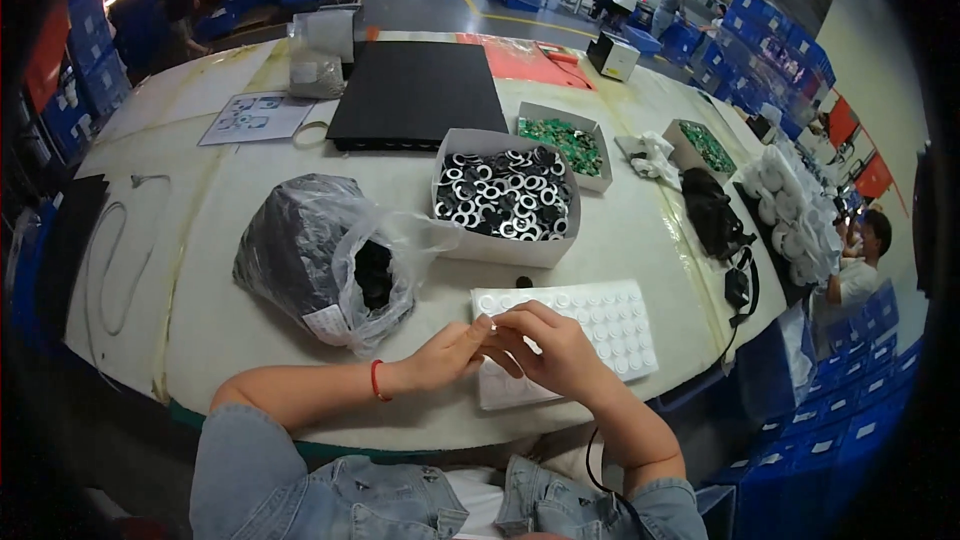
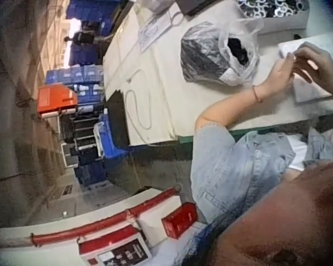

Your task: The person assembles small circular components by applying white rings to them by hand, then organizes the assembled components in a white grid tray.

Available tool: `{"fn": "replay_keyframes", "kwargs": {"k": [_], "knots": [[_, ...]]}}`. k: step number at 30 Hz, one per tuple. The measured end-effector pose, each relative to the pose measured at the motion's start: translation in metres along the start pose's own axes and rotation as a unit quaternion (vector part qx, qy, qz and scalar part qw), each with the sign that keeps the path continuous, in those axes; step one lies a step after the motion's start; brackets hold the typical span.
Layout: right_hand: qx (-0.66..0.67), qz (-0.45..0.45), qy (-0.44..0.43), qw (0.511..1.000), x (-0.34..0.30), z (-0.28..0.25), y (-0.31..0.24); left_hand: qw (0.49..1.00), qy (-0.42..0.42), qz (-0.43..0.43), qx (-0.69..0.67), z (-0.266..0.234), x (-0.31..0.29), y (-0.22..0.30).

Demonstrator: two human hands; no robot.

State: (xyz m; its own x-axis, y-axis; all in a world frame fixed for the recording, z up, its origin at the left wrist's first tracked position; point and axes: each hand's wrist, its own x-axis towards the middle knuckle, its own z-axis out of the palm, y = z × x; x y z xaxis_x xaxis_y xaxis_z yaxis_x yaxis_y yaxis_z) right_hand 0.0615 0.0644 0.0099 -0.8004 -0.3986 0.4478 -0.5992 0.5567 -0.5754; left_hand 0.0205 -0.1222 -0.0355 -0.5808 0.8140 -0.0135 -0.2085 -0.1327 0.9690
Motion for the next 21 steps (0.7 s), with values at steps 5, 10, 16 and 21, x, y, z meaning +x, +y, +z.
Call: {"fn": "replay_keyframes", "kwargs": {"k": [5,10,16,21], "knots": [[0.005,-0.013,-0.045,0.999,0.004,-0.013,0.007,0.995,0.094,-0.045,0.005,0.002,0.003,0.01],[0.013,-0.075,-0.074,0.994,0.008,-0.024,0.028,0.953,0.161,0.178,0.184,-0.001,0.03,-0.019],[-0.023,-0.096,-0.085,0.991,0.011,-0.031,0.052,0.985,0.165,0.028,0.032,0.012,0.033,-0.002],[0.113,-0.042,-0.069,0.99,0.006,-0.041,0.067,0.984,0.168,0.048,0.022,0.021,0.049,0.0]]}}
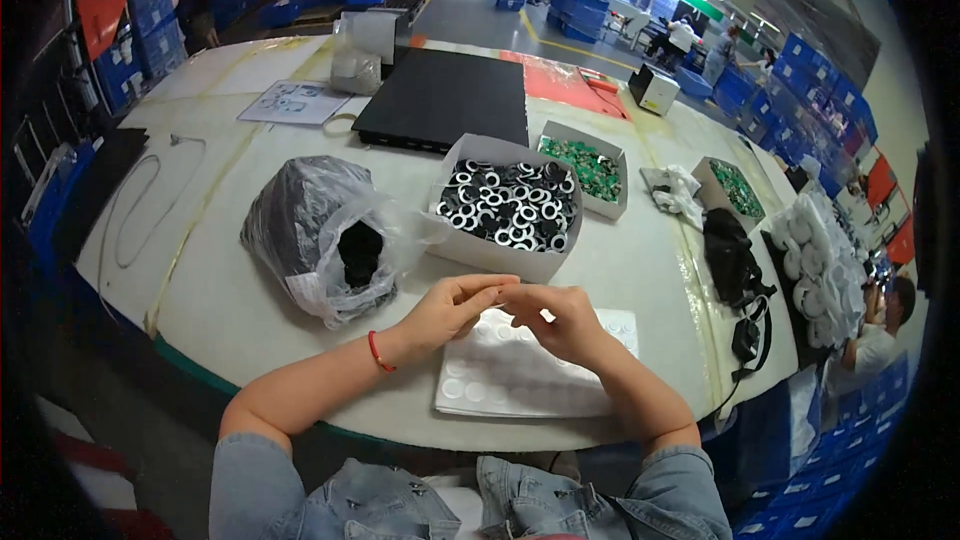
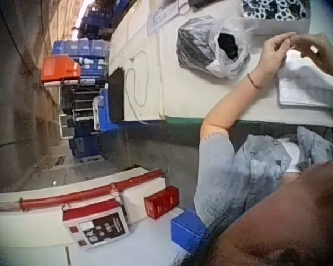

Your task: The person assembles small circular components by applying white rings to them by hand, then organizes the assembled components in a white grid tray.

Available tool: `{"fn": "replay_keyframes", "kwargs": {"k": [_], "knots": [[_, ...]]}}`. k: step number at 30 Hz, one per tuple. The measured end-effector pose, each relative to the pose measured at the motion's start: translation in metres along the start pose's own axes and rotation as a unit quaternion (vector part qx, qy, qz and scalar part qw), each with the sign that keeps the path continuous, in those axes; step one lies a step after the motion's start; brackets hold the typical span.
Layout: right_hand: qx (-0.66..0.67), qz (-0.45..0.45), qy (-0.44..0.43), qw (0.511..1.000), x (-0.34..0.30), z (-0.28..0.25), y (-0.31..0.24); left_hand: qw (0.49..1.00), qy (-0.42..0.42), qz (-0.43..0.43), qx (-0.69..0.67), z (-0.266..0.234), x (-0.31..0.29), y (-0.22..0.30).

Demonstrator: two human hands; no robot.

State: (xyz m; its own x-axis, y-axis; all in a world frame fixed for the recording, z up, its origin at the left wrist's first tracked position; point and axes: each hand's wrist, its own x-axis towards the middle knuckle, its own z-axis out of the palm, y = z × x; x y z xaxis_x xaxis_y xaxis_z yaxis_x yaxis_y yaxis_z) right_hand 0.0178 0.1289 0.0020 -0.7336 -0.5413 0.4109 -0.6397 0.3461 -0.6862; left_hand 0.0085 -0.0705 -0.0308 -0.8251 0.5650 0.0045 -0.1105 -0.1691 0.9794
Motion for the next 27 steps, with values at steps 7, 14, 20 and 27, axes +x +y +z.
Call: {"fn": "replay_keyframes", "kwargs": {"k": [7,14,20,27], "knots": [[0.09,0.073,0.005,0.993,-0.019,-0.032,0.012,0.999,-0.032,-0.013,-0.021,0.026,0.029,-0.003],[0.197,0.132,0.043,0.971,-0.043,-0.044,0.032,0.995,-0.074,-0.028,-0.055,0.042,0.053,-0.009],[0.25,0.166,-0.018,0.954,-0.051,-0.04,0.035,0.995,-0.062,-0.072,0.016,0.041,0.051,-0.014],[0.304,0.178,0.122,0.928,-0.061,-0.043,0.033,0.997,-0.067,-0.024,0.023,0.035,0.048,-0.029]]}}
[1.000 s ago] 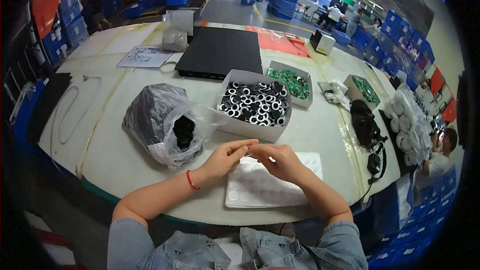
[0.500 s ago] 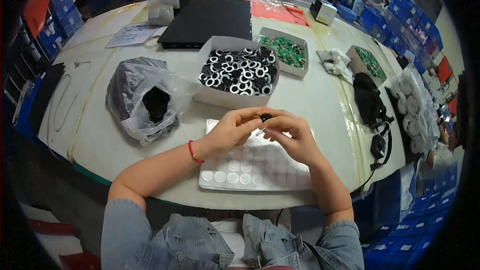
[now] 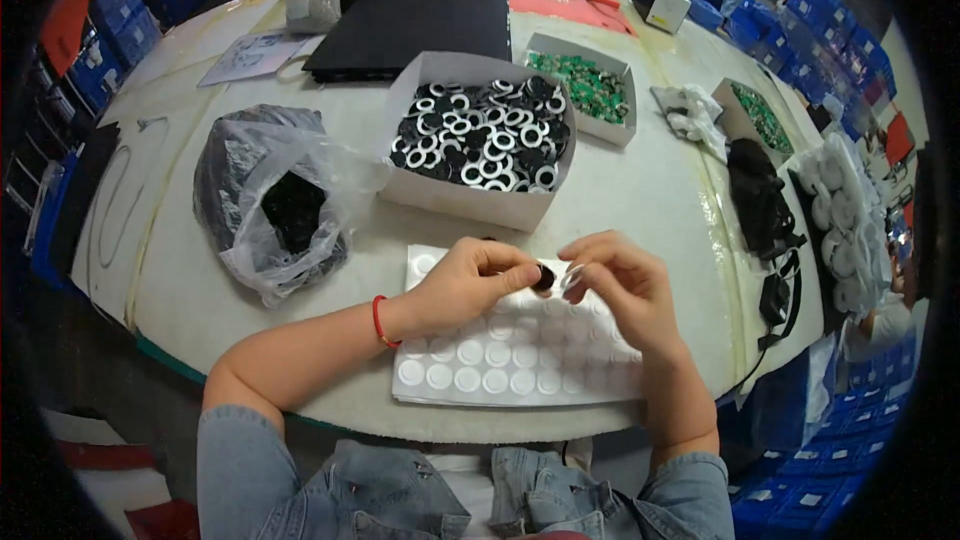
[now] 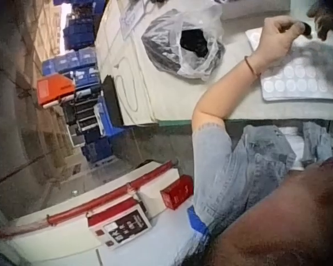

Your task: The person assembles small circular components by applying white rings to them by hand, then organizes the assembled components in a white grid tray.

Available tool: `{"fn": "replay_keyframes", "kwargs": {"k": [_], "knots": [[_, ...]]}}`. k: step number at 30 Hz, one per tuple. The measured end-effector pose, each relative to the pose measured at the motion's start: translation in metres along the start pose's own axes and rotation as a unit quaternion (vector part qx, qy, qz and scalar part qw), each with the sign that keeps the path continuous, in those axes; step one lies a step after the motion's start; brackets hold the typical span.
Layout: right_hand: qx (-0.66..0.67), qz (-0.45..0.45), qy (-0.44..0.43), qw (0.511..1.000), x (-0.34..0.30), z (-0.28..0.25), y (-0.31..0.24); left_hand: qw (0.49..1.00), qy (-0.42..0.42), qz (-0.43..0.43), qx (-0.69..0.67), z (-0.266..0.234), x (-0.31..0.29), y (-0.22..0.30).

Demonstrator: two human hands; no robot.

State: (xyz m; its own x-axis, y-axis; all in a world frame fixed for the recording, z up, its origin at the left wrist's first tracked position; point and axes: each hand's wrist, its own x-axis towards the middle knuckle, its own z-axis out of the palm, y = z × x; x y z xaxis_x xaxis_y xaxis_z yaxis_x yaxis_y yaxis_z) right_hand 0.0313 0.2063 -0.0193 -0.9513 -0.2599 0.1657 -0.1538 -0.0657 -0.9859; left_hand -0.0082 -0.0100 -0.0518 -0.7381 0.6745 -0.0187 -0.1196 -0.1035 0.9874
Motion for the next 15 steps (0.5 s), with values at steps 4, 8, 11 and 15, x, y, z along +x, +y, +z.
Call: {"fn": "replay_keyframes", "kwargs": {"k": [4,8,11,15], "knots": [[-0.037,-0.024,0.022,0.999,0.004,-0.004,-0.007,0.999,0.038,-0.029,-0.013,0.002,0.004,0.011],[-0.032,0.024,0.036,0.999,0.002,0.003,-0.007,0.997,0.023,-0.065,-0.028,0.008,0.003,0.009],[-0.018,0.035,0.053,0.998,0.002,0.008,-0.003,0.997,0.017,-0.074,-0.034,0.013,-0.001,0.007],[-0.068,0.001,0.041,0.997,0.001,0.008,0.004,0.996,0.015,-0.07,-0.046,0.015,-0.002,0.005]]}}
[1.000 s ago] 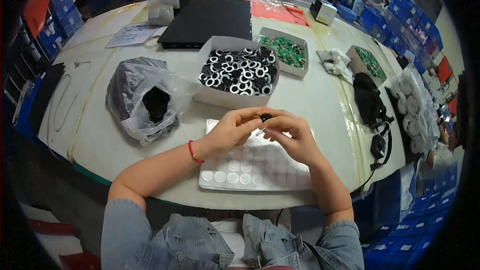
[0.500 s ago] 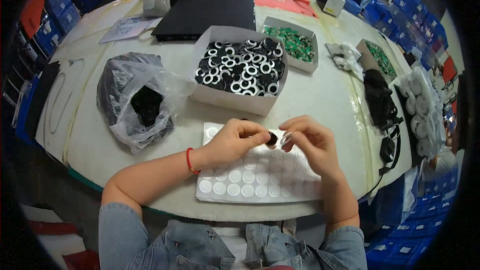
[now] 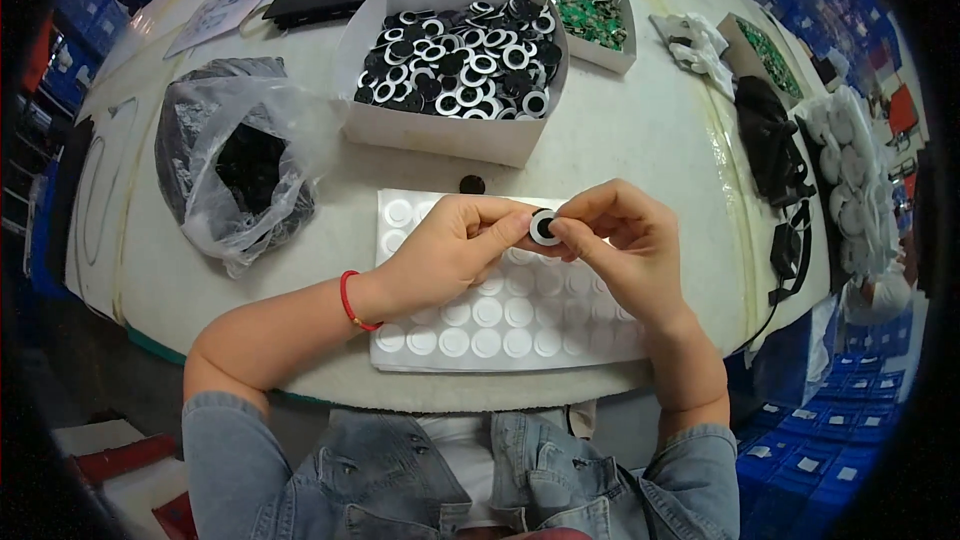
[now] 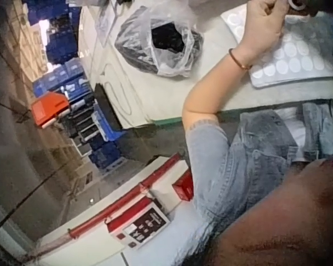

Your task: The person assembles small circular components by applying white rings to them by hand, then organizes the assembled components in a white grid tray.

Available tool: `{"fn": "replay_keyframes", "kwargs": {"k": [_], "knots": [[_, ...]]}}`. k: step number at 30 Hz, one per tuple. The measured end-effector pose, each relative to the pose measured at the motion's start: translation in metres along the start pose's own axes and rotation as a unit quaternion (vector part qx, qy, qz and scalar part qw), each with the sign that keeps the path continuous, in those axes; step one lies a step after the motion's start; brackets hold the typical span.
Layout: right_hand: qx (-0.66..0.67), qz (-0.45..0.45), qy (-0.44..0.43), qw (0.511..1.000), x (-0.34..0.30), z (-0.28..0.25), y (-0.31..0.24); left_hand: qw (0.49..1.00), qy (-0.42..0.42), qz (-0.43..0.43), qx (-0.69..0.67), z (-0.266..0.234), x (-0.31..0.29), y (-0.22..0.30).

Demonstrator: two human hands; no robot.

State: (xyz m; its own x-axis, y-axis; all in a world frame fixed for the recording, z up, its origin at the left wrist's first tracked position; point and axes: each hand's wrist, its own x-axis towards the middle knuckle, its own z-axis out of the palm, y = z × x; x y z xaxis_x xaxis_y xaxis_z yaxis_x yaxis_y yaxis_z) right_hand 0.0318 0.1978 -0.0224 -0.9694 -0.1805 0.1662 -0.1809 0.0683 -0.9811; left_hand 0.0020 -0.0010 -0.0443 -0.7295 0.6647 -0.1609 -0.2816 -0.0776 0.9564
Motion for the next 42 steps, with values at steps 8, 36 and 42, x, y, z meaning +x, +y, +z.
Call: {"fn": "replay_keyframes", "kwargs": {"k": [8,36,42], "knots": [[-0.101,-0.04,-0.008,0.994,0.002,0.0,0.004,0.999,-0.012,0.025,0.024,0.001,-0.001,0.0],[-0.087,-0.016,-0.019,0.996,0.002,0.001,0.001,0.996,0.001,0.084,0.0,0.004,0.0,-0.012],[-0.089,-0.014,-0.01,0.996,0.002,0.002,0.002,0.998,0.005,0.064,0.002,0.005,-0.003,-0.006]]}}
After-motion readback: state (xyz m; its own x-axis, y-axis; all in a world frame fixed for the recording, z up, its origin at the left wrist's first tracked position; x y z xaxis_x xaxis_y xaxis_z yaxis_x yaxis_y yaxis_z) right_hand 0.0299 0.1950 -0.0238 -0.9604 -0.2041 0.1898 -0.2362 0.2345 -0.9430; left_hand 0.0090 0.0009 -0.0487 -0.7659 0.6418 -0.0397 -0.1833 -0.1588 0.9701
